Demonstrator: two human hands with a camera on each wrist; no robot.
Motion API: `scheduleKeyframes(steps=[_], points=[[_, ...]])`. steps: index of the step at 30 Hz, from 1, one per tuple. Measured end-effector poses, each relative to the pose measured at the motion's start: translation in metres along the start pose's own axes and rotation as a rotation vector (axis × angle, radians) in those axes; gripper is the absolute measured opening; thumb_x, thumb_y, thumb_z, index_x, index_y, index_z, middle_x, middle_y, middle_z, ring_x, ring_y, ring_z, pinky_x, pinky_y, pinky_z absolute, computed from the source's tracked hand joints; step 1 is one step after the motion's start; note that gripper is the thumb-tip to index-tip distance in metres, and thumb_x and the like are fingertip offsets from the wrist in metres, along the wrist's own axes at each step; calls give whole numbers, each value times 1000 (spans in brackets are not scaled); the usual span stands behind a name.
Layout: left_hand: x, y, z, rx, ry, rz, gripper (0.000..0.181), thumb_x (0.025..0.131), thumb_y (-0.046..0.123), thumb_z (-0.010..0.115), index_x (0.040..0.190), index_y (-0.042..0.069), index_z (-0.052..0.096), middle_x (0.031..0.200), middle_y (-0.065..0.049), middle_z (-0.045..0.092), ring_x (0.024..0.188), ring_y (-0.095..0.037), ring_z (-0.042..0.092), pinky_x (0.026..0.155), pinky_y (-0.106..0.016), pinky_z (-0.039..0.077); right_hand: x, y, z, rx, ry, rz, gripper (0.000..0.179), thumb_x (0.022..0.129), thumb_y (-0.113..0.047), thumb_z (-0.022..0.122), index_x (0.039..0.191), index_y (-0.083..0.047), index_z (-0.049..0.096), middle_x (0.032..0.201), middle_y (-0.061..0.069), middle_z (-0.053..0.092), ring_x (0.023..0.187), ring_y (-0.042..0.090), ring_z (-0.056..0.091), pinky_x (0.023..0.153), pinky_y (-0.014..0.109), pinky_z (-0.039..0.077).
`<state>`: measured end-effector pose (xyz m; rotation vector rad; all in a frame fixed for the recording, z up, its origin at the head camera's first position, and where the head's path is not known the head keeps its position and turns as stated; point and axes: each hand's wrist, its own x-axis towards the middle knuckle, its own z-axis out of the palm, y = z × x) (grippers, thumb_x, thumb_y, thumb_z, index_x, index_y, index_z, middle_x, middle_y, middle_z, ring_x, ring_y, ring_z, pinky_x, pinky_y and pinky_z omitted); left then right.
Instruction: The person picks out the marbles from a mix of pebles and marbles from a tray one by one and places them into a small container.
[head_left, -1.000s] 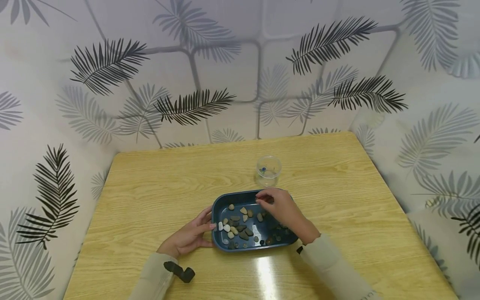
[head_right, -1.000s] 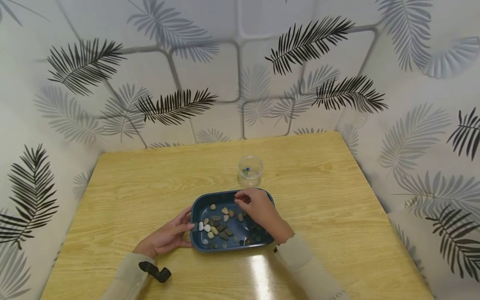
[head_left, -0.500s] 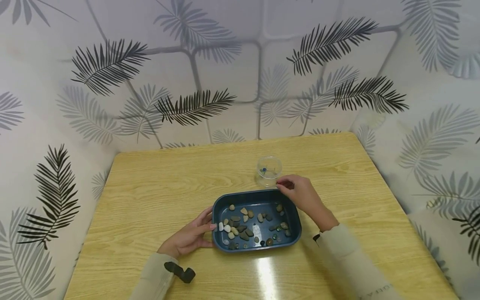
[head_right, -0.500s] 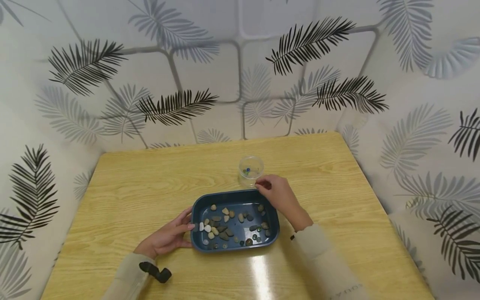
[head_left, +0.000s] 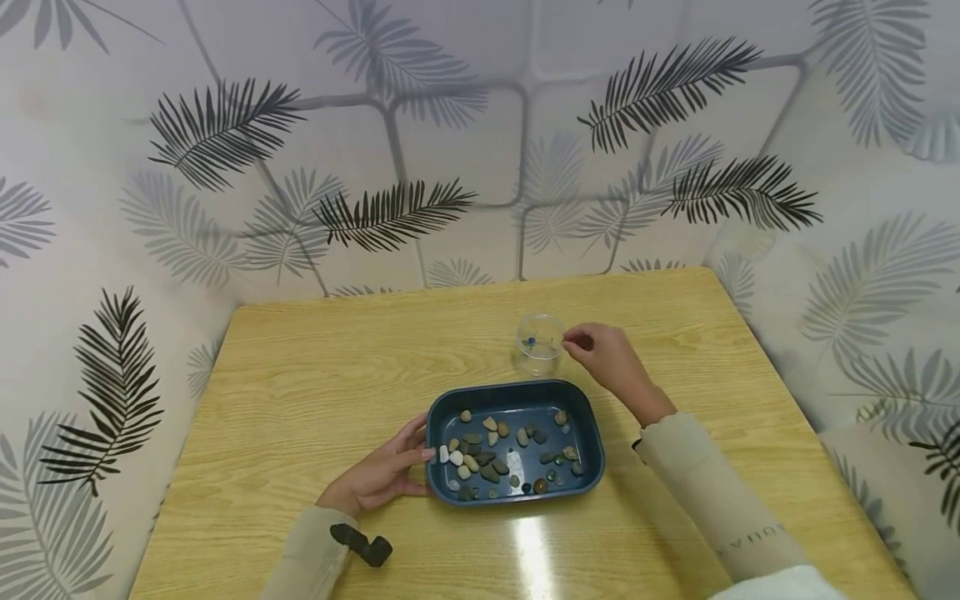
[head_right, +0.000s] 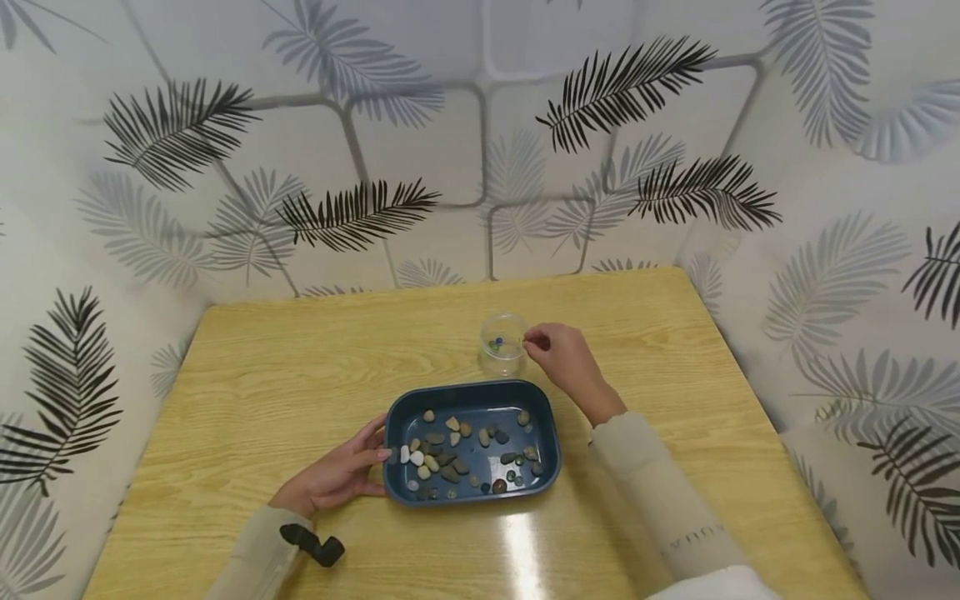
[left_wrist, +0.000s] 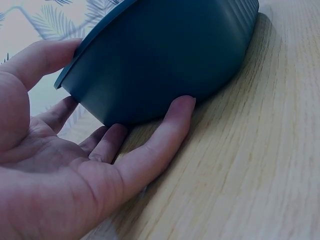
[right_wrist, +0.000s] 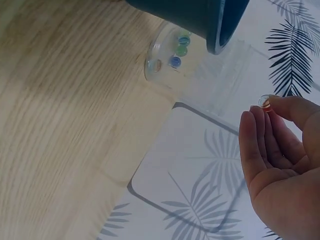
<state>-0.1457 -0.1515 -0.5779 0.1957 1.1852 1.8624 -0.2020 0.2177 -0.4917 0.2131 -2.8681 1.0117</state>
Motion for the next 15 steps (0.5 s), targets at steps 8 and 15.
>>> scheduleKeyframes(steps=[8, 15], points=[[0, -2, -1, 0, 7, -5, 62, 92, 10, 46, 139, 36, 16, 146, 0, 3, 124, -37, 28, 81, -58, 38, 25, 0, 9, -50, -2, -4, 15, 83, -17, 61, 93, -6, 66, 86, 6, 63, 75, 17, 58, 68, 33, 49], [3, -7, -6, -17, 33, -2, 59, 92, 9, 46, 137, 38, 21, 146, 2, 5, 123, -35, 31, 79, -59, 39, 40, -2, 16, -107, -18, -6, 13, 83, -15, 61, 91, -5, 66, 85, 7, 64, 76, 18, 58, 68, 33, 48]])
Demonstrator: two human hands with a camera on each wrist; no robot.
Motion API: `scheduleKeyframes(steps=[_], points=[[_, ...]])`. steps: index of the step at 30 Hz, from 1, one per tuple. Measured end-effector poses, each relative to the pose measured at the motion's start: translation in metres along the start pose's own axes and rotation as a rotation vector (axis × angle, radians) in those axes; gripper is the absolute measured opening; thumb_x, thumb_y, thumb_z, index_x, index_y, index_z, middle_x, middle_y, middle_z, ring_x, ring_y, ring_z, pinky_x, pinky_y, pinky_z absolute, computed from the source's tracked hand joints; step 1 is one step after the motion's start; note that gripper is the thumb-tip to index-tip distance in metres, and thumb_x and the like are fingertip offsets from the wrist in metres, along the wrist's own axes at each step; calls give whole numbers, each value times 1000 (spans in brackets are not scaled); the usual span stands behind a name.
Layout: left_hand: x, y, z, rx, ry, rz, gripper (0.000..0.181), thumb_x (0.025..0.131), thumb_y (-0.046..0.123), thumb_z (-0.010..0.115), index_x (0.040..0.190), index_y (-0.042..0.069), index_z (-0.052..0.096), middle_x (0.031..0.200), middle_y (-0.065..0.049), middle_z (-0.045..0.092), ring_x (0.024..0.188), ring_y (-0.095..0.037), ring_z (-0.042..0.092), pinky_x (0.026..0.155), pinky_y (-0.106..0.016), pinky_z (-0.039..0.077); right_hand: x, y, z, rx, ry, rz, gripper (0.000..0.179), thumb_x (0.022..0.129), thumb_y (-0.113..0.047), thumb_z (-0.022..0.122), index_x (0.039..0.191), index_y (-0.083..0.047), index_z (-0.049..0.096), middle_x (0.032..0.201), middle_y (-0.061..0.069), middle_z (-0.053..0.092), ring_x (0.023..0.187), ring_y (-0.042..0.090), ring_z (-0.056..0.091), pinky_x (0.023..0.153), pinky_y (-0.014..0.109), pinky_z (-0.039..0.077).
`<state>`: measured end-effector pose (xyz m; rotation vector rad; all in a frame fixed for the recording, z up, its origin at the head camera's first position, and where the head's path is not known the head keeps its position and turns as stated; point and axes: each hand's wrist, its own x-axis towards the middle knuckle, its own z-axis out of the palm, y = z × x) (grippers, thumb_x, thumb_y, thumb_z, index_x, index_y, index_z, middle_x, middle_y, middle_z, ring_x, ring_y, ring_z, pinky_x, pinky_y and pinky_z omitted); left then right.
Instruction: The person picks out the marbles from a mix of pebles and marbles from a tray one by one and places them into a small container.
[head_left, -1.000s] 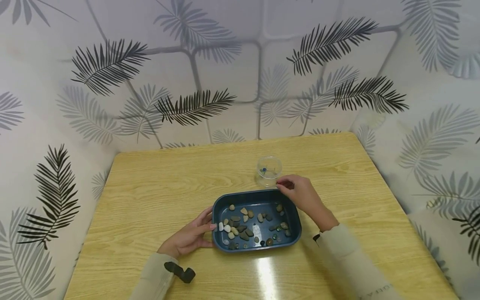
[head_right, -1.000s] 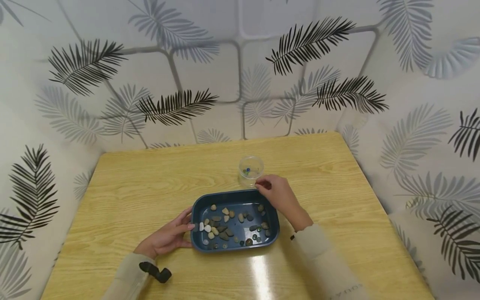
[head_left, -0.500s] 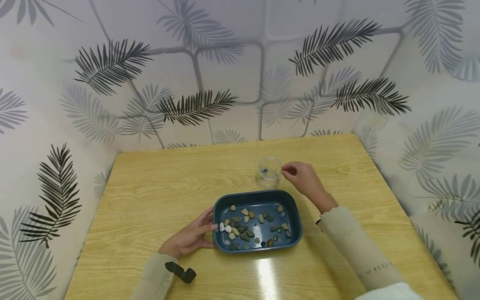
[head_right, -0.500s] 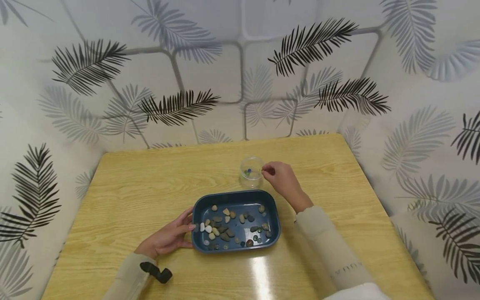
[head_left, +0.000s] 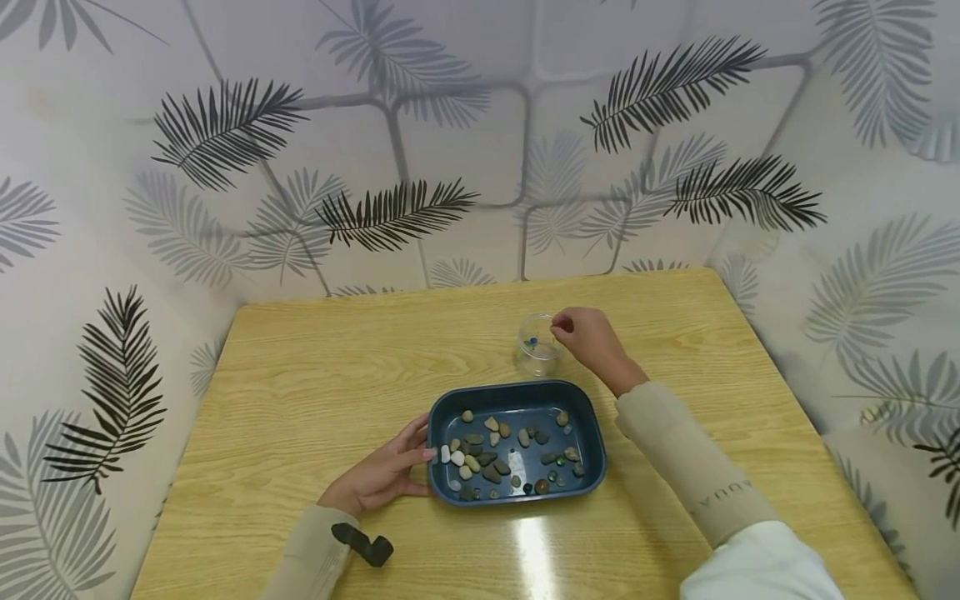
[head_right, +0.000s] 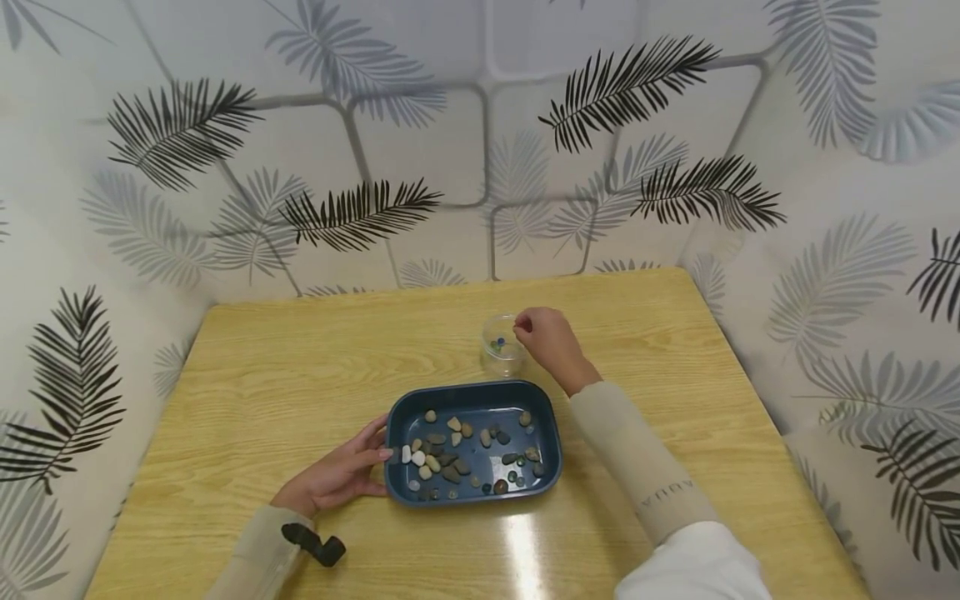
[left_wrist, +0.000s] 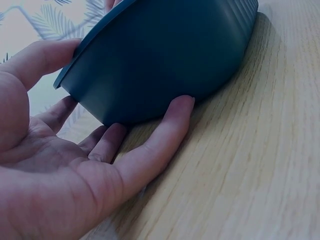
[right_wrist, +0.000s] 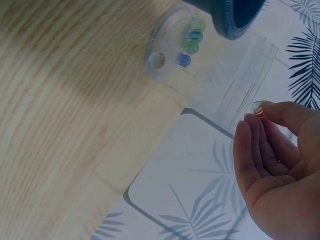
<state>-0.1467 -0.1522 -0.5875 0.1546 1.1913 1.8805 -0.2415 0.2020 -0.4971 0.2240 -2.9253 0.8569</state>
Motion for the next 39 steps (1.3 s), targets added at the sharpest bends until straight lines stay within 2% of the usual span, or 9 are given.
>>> scheduleKeyframes(steps=[8, 16, 20, 25, 34, 39], points=[[-2, 5, 5, -4, -17, -3, 61, 92, 8, 45, 139, 36, 18, 146, -1, 5, 124, -36, 29, 81, -59, 38, 10, -5, 4, -52, -17, 14, 11, 82, -14, 62, 89, -5, 66, 84, 6, 64, 76, 19, 58, 69, 33, 48], [-4, 10, 9, 5, -40, 2, 64, 91, 10, 47, 140, 34, 15, 146, -3, 3, 125, -37, 27, 81, -59, 38, 11, -7, 3, -54, -35, 51, 14, 83, -13, 61, 93, -3, 65, 87, 8, 64, 79, 20, 59, 70, 34, 48], [-4, 8, 7, 9, -30, 17, 63, 92, 9, 46, 141, 33, 14, 147, -4, 2, 123, -37, 30, 80, -59, 38, 10, -8, 1, -45, -21, 50, 14, 84, -13, 60, 93, -4, 65, 87, 9, 64, 78, 20, 59, 69, 34, 48], [0, 2, 3, 5, 4, 7, 61, 92, 8, 46, 139, 35, 19, 146, -1, 7, 121, -35, 33, 79, -59, 39, 6, -7, -3, -11, 5, 65, 18, 87, -20, 56, 93, -6, 65, 87, 6, 63, 79, 18, 58, 70, 34, 48], [2, -2, 0, 16, 9, 1, 61, 91, 9, 46, 138, 36, 19, 145, 1, 8, 121, -34, 33, 79, -58, 40, -10, 5, -27, 67, 87, 97, 31, 86, -39, 54, 100, -13, 62, 93, 2, 60, 80, 19, 56, 66, 36, 47], [2, -1, 1, 17, 16, -5, 61, 91, 9, 47, 138, 37, 19, 145, 2, 8, 122, -33, 31, 79, -59, 40, -26, 20, -49, 130, 48, 143, 47, 83, -50, 51, 110, -12, 58, 99, 4, 57, 86, 21, 54, 67, 38, 47]])
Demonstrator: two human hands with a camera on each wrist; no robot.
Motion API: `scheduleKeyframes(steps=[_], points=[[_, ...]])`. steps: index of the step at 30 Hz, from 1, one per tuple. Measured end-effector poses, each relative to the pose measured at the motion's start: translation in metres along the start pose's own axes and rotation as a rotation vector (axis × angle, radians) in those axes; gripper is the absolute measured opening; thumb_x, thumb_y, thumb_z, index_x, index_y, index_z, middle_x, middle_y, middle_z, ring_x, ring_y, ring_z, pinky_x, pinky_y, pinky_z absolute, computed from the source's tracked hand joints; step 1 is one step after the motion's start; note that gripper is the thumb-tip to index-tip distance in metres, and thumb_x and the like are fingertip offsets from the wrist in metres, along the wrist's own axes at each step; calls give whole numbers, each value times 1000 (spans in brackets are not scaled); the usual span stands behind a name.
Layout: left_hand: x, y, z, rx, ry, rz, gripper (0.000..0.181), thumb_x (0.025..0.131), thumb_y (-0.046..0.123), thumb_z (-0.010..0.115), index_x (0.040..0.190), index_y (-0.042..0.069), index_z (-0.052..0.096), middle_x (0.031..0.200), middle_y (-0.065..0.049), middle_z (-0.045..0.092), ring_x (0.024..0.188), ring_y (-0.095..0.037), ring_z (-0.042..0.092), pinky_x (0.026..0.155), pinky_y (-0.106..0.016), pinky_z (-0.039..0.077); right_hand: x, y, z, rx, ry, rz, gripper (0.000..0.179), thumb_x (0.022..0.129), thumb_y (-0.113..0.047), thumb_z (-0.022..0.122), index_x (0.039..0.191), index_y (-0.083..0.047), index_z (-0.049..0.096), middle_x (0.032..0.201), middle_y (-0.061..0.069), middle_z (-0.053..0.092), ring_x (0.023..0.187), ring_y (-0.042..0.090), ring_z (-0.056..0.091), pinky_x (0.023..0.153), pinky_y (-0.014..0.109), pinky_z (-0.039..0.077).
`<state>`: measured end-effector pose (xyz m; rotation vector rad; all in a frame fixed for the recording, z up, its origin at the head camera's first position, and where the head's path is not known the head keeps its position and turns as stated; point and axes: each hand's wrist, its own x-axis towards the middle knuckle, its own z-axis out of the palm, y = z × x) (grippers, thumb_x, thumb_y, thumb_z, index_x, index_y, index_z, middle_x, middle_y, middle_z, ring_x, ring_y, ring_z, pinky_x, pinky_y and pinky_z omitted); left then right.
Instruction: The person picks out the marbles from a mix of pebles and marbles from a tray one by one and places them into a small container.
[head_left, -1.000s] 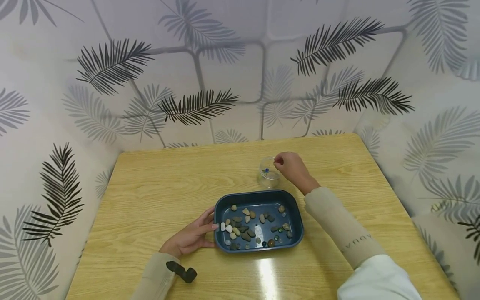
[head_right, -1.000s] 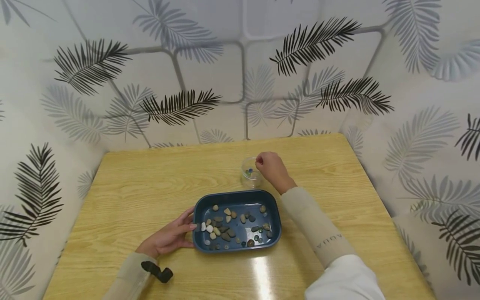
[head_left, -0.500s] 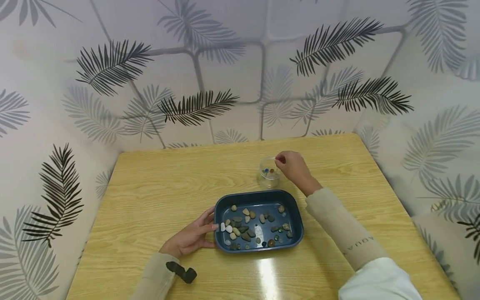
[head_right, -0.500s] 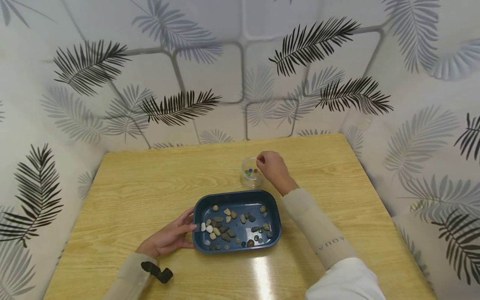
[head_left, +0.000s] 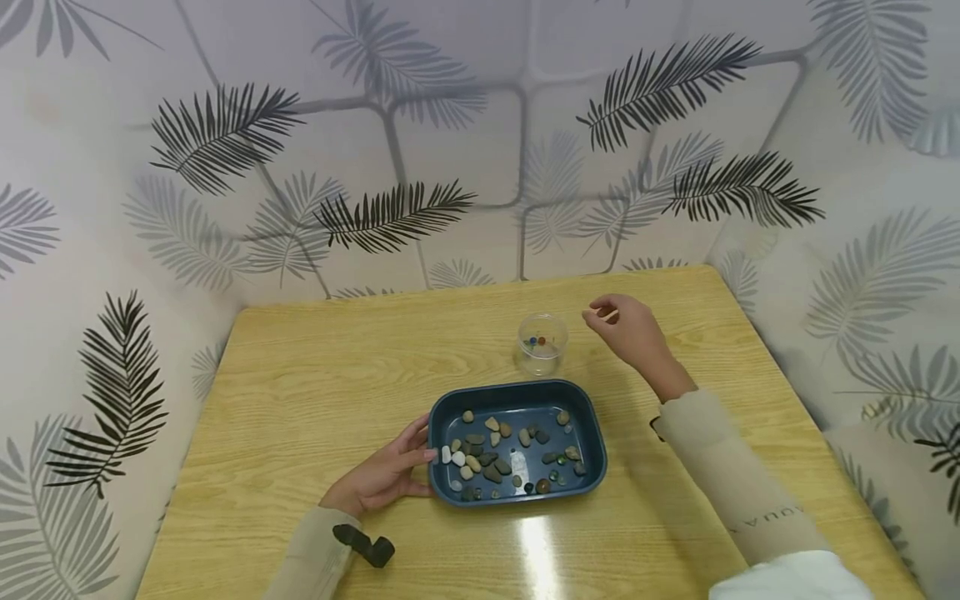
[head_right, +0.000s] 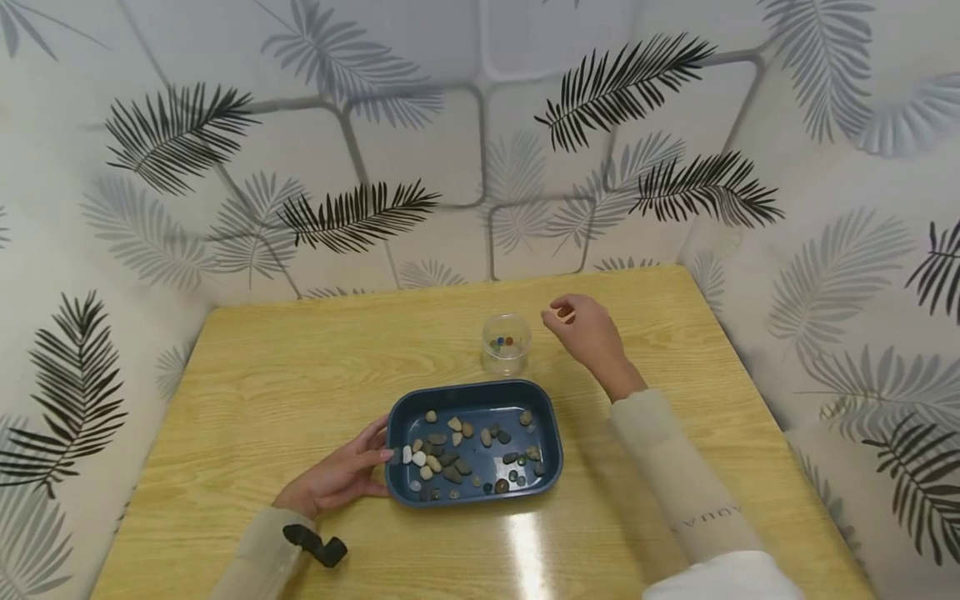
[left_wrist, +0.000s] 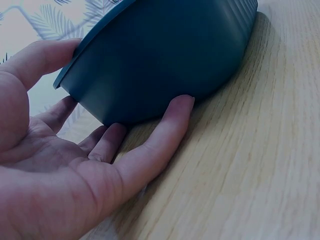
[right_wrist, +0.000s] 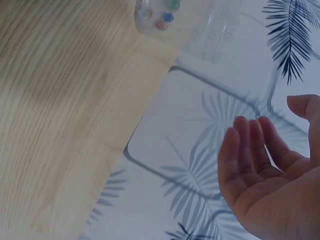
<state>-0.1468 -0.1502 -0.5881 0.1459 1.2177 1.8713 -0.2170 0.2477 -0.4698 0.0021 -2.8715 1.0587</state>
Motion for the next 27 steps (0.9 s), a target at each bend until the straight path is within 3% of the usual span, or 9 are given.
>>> scheduleKeyframes(steps=[6, 13, 16, 23, 27], points=[[1, 5, -1, -8, -6, 2, 59, 92, 9, 45, 137, 38, 21, 146, 2, 6, 123, -35, 30, 80, -59, 39, -13, 19, -23, 22, -112, 37, 54, 85, -50, 48, 121, -10, 50, 112, 12, 51, 95, 29, 53, 72, 43, 46], [1, 0, 1, -15, -14, -4, 58, 93, 7, 41, 139, 36, 19, 146, -1, 4, 121, -35, 32, 79, -59, 39, -37, 45, -25, 61, -262, 118, 68, 86, -60, 33, 132, -10, 37, 128, 15, 41, 112, 35, 43, 85, 52, 38], [0, -1, 1, -18, -26, -2, 58, 94, 7, 39, 139, 35, 18, 146, -1, 3, 121, -35, 32, 80, -59, 39, -45, 54, -21, 168, -339, 177, 73, 85, -64, 27, 137, -13, 27, 135, 16, 33, 118, 37, 35, 85, 55, 37], [0, -2, 0, -20, -22, 24, 58, 94, 8, 39, 140, 34, 16, 147, -2, 1, 123, -35, 30, 78, -60, 39, -61, 64, -8, 535, -564, 304, 67, 88, -54, 38, 139, -16, 19, 141, 11, 16, 125, 40, 20, 76, 51, 45], [0, -2, 0, -17, -26, 36, 58, 94, 8, 39, 140, 33, 16, 147, -2, 1, 123, -35, 30, 78, -60, 39, -70, 69, 1, 701, -684, 351, 62, 91, -48, 36, 140, -16, 16, 142, 14, 13, 127, 40, 18, 75, 54, 44]])
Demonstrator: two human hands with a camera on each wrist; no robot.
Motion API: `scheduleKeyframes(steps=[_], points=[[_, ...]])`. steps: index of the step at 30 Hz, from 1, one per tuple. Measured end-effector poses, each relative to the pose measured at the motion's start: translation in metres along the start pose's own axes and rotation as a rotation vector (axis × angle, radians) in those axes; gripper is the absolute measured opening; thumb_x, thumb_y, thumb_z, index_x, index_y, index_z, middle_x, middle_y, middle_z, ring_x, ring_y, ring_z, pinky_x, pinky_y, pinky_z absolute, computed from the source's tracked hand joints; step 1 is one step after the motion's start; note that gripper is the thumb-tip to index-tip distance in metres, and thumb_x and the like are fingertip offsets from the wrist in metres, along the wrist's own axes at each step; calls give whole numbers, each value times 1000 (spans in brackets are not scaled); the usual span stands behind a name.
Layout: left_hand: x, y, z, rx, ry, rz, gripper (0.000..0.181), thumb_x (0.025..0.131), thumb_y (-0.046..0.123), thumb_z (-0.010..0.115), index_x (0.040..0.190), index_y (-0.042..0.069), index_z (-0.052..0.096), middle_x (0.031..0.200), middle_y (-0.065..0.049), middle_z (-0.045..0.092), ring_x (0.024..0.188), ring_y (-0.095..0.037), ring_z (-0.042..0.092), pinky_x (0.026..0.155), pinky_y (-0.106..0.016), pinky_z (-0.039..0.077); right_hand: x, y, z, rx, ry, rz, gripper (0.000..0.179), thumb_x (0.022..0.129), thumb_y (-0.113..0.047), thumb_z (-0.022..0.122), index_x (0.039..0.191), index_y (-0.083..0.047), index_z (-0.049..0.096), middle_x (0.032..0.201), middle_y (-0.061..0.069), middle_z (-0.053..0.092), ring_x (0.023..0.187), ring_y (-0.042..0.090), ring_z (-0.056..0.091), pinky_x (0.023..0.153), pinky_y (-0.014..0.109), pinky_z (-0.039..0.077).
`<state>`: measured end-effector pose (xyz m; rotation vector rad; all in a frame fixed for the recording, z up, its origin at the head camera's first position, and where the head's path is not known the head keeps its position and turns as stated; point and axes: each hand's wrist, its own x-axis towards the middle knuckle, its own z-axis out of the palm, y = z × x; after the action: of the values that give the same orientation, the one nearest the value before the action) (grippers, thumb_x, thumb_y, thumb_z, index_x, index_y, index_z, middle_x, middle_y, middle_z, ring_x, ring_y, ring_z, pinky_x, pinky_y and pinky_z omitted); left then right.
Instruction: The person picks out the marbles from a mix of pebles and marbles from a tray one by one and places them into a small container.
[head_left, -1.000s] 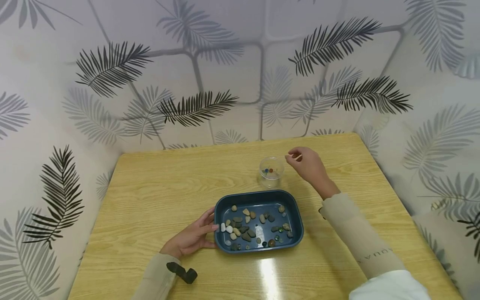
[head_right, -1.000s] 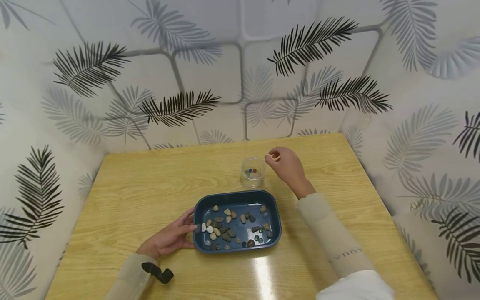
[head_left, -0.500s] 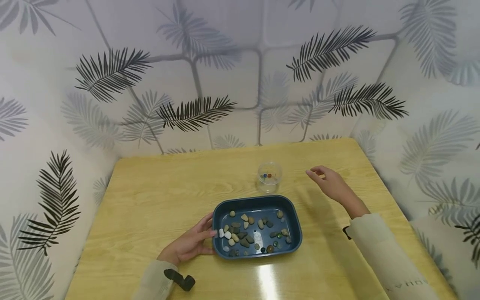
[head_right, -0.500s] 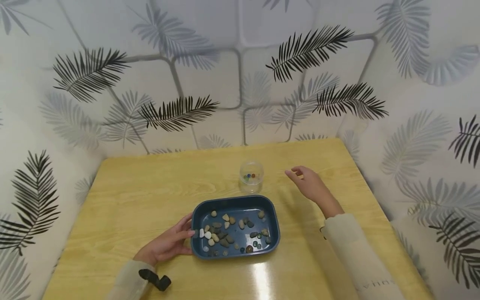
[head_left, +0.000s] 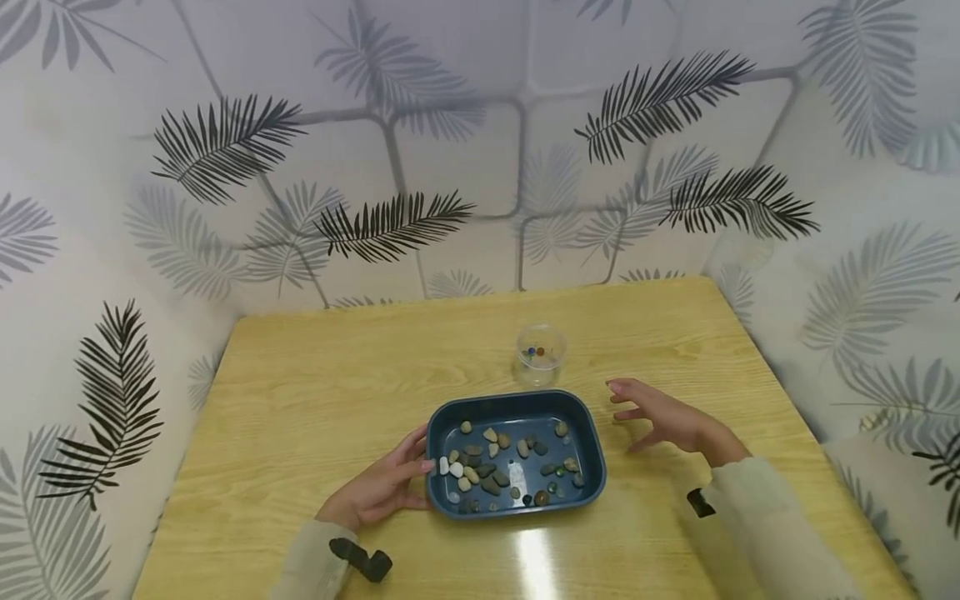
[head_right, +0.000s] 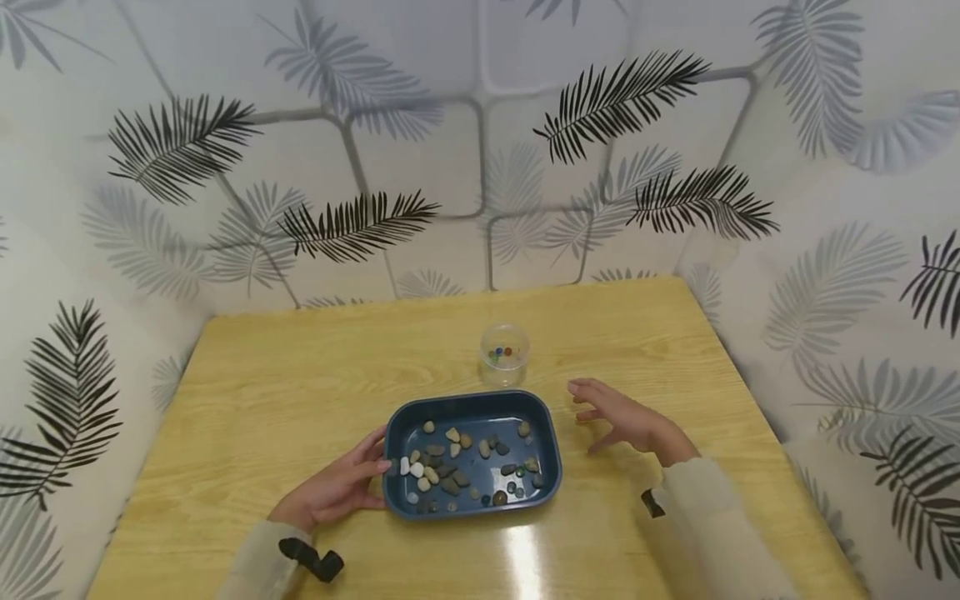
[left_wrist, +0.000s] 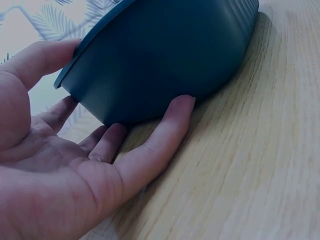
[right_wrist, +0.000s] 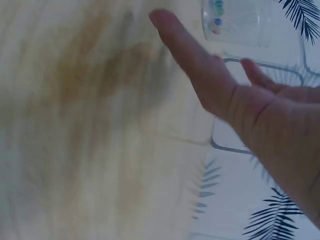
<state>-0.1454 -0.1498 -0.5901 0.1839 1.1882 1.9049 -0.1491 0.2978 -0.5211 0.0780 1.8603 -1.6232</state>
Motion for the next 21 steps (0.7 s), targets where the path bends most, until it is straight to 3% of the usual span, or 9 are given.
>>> scheduleKeyframes(steps=[5, 10, 14, 21], points=[[-1, 1, -1, 4, -4, 0, 58, 94, 9, 40, 141, 33, 15, 147, -4, 0, 121, -37, 32, 78, -60, 39, 3, 16, 10, 161, -196, 2, 54, 96, -38, 28, 142, -19, 7, 143, 17, 8, 128, 40, 13, 77, 60, 40], [0, 1, 0, 4, 0, -20, 59, 93, 9, 42, 139, 36, 16, 147, 0, 2, 122, -36, 32, 79, -59, 39, 11, 25, 18, 266, -331, -13, 56, 94, -22, 36, 141, -21, 6, 142, 18, 12, 126, 37, 21, 77, 64, 37], [-1, 2, 0, 0, 10, -32, 59, 93, 9, 43, 138, 37, 18, 146, 2, 2, 123, -35, 30, 79, -59, 39, 17, 30, 24, 289, -364, -13, 60, 91, -12, 40, 141, -20, 8, 138, 21, 17, 119, 35, 31, 77, 63, 38], [-2, 2, 1, 13, 3, -23, 59, 93, 10, 42, 139, 37, 17, 146, 1, 2, 124, -36, 27, 79, -59, 39, 22, 31, 28, 281, -341, -51, 63, 88, -6, 44, 141, -20, 13, 141, 18, 9, 116, 37, 33, 75, 61, 40]])
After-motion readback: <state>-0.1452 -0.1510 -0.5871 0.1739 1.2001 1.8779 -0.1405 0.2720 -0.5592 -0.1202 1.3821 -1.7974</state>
